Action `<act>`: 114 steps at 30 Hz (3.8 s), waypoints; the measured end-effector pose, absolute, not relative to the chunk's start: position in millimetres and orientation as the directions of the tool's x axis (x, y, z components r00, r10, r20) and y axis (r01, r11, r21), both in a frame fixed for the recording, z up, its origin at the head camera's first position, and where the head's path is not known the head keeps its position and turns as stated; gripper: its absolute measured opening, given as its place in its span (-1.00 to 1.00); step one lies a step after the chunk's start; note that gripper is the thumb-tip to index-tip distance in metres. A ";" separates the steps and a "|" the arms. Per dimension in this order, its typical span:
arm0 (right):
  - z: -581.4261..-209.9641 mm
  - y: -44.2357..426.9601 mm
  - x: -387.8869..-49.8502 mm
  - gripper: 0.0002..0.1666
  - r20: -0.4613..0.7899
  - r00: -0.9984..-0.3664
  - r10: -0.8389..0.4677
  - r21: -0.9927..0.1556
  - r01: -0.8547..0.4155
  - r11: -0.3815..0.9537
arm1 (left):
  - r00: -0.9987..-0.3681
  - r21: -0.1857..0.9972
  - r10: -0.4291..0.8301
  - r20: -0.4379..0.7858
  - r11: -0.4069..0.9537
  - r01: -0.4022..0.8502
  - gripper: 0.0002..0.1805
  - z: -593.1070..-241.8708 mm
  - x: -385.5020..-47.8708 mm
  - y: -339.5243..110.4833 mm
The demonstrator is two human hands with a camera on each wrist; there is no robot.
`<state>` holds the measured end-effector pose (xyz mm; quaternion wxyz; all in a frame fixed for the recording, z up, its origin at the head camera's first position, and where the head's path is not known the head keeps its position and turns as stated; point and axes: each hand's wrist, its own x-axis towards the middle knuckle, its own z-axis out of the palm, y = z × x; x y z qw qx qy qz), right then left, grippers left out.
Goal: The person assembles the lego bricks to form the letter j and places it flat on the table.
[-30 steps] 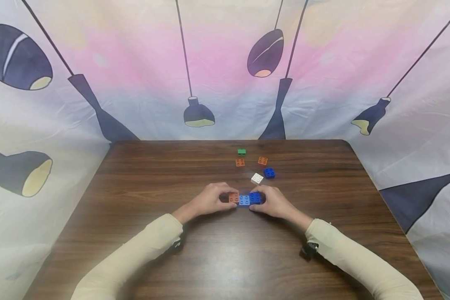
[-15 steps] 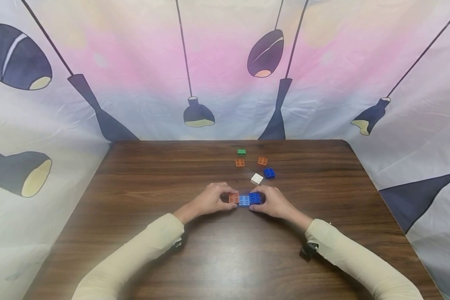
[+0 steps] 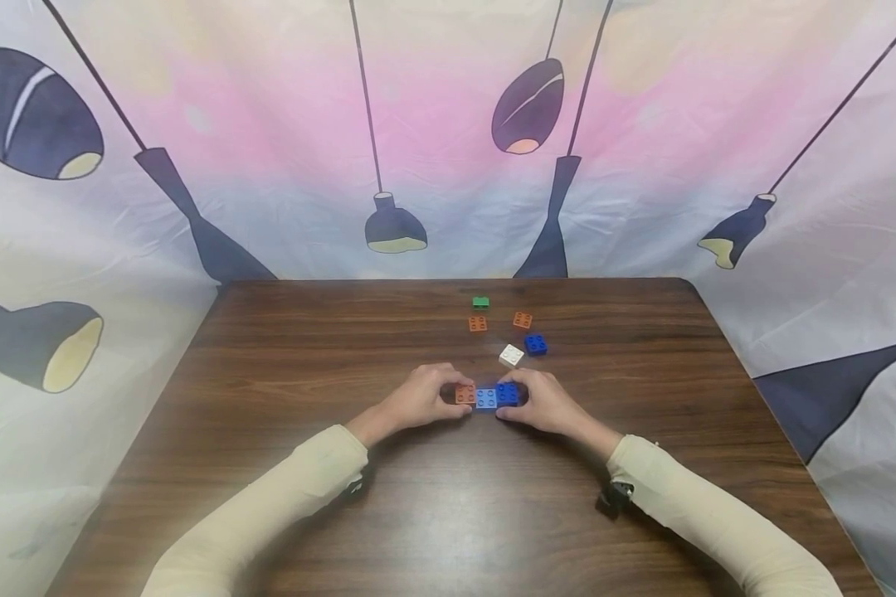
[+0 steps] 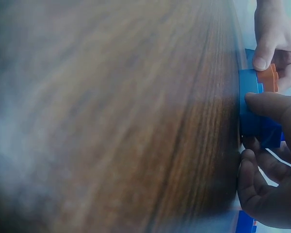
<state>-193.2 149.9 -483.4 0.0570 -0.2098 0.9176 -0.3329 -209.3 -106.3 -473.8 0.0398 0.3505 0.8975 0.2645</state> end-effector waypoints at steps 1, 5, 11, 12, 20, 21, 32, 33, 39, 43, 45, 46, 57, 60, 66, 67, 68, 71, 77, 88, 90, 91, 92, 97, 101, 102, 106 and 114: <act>-483.4 150.0 -193.2 -0.50 0.035 -0.906 -0.422 -0.637 -0.346 0.689 | -0.748 0.504 0.654 0.116 0.610 0.611 -0.55 -474.5 -209.5 -106.5; -483.7 149.8 -193.3 -0.50 0.035 -0.905 -0.423 -0.632 -0.348 0.692 | -0.735 0.510 0.668 0.119 0.594 0.622 -0.52 -477.3 -210.1 -106.8; -483.8 151.6 -193.0 -0.44 0.041 -0.902 -0.430 -0.632 -0.357 0.688 | -0.747 0.523 0.661 0.071 0.613 0.592 -0.36 -480.5 -209.1 -103.1; -483.8 152.7 -193.0 -0.42 0.043 -0.902 -0.430 -0.635 -0.357 0.685 | -0.748 0.524 0.660 0.068 0.614 0.590 -0.34 -480.7 -209.1 -101.6; -474.1 169.6 -189.5 -0.32 0.076 -0.895 -0.440 -0.641 -0.382 0.666 | -0.762 0.515 0.643 0.074 0.630 0.582 -0.32 -481.0 -208.6 -88.5; -472.4 172.3 -189.8 -0.32 0.082 -0.892 -0.444 -0.642 -0.388 0.662 | -0.765 0.511 0.640 0.074 0.634 0.580 -0.32 -481.1 -208.7 -87.1; -450.5 196.5 -199.8 -0.45 0.086 -0.925 -0.370 -0.655 -0.332 0.679 | -0.780 0.521 0.622 0.073 0.643 0.561 -0.35 -478.7 -206.7 -74.5; -449.6 197.9 -201.8 -0.47 0.094 -0.929 -0.357 -0.654 -0.328 0.682 | -0.780 0.520 0.622 0.071 0.644 0.561 -0.35 -478.5 -206.4 -73.6; -450.0 203.6 -214.5 -0.52 0.141 -0.943 -0.301 -0.648 -0.318 0.692 | -0.775 0.501 0.630 0.057 0.653 0.568 -0.35 -478.1 -207.4 -69.9; -452.1 205.4 -223.0 -0.52 0.152 -0.950 -0.273 -0.644 -0.304 0.702 | -0.767 0.487 0.639 0.065 0.650 0.583 -0.38 -479.0 -208.5 -68.7; -453.7 206.6 -227.3 -0.51 0.153 -0.953 -0.261 -0.643 -0.297 0.706 | -0.762 0.483 0.643 0.076 0.645 0.592 -0.39 -479.6 -208.3 -68.3; -453.9 206.9 -229.2 -0.50 0.151 -0.955 -0.257 -0.645 -0.292 0.706 | -0.762 0.480 0.643 0.076 0.646 0.594 -0.40 -479.9 -208.3 -68.1; -459.0 209.2 -248.2 -0.45 0.121 -0.958 -0.260 -0.633 -0.276 0.724 | -0.773 0.486 0.628 0.091 0.650 0.585 -0.45 -480.2 -206.4 -65.6; -461.9 208.9 -251.6 -0.43 0.100 -0.961 -0.260 -0.628 -0.263 0.733 | -0.776 0.481 0.625 0.091 0.654 0.583 -0.46 -481.4 -207.1 -65.1; -469.9 208.8 -257.3 -0.41 0.075 -0.965 -0.253 -0.625 -0.243 0.742 | -0.775 0.471 0.625 0.096 0.657 0.589 -0.46 -483.8 -208.7 -64.9; -470.9 208.6 -257.9 -0.41 0.072 -0.965 -0.252 -0.628 -0.240 0.741 | -0.775 0.472 0.625 0.096 0.656 0.588 -0.46 -483.8 -208.7 -65.0; -472.0 208.4 -258.5 -0.41 0.071 -0.965 -0.251 -0.629 -0.238 0.740 | -0.775 0.472 0.624 0.097 0.657 0.588 -0.46 -483.8 -208.6 -65.0; -474.7 207.7 -260.2 -0.41 0.067 -0.965 -0.252 -0.630 -0.237 0.739 | -0.774 0.474 0.625 0.099 0.655 0.589 -0.46 -483.9 -208.4 -65.5; -478.6 205.7 -262.5 -0.45 0.077 -0.963 -0.257 -0.628 -0.247 0.738 | -0.773 0.472 0.626 0.107 0.652 0.594 -0.47 -484.0 -207.8 -66.4; -482.6 206.2 -264.9 -0.54 0.109 -0.963 -0.245 -0.623 -0.258 0.738 | -0.777 0.480 0.622 0.094 0.655 0.583 -0.48 -483.8 -207.5 -65.7; -482.4 206.5 -265.2 -0.55 0.111 -0.963 -0.244 -0.624 -0.259 0.737 | -0.778 0.483 0.621 0.090 0.656 0.580 -0.47 -483.9 -207.5 -65.6; -482.1 206.6 -265.1 -0.55 0.112 -0.963 -0.243 -0.625 -0.259 0.737 | -0.779 0.484 0.621 0.090 0.656 0.579 -0.47 -483.8 -207.4 -65.6; -482.0 206.9 -265.0 -0.55 0.114 -0.964 -0.242 -0.625 -0.259 0.737 | -0.779 0.485 0.621 0.089 0.656 0.578 -0.47 -483.8 -207.4 -65.6; -479.7 208.3 -263.4 -0.55 0.121 -0.967 -0.223 -0.624 -0.249 0.741 | -0.777 0.493 0.623 0.092 0.649 0.579 -0.47 -483.2 -207.1 -65.6; -476.4 209.7 -262.0 -0.55 0.111 -0.972 -0.207 -0.619 -0.231 0.751 | -0.775 0.504 0.625 0.090 0.643 0.577 -0.47 -482.4 -206.7 -65.7; -475.5 210.0 -261.5 -0.55 0.109 -0.973 -0.205 -0.617 -0.228 0.753 | -0.775 0.505 0.625 0.089 0.643 0.576 -0.47 -482.5 -206.7 -65.8; -470.9 210.4 -257.9 -0.54 0.099 -0.975 -0.198 -0.621 -0.216 0.753 | -0.776 0.506 0.625 0.089 0.642 0.575 -0.47 -482.0 -206.5 -66.3; -460.6 209.4 -250.5 -0.54 0.105 -0.976 -0.193 -0.637 -0.215 0.741 | -0.773 0.513 0.625 0.109 0.631 0.582 -0.49 -480.9 -206.2 -65.9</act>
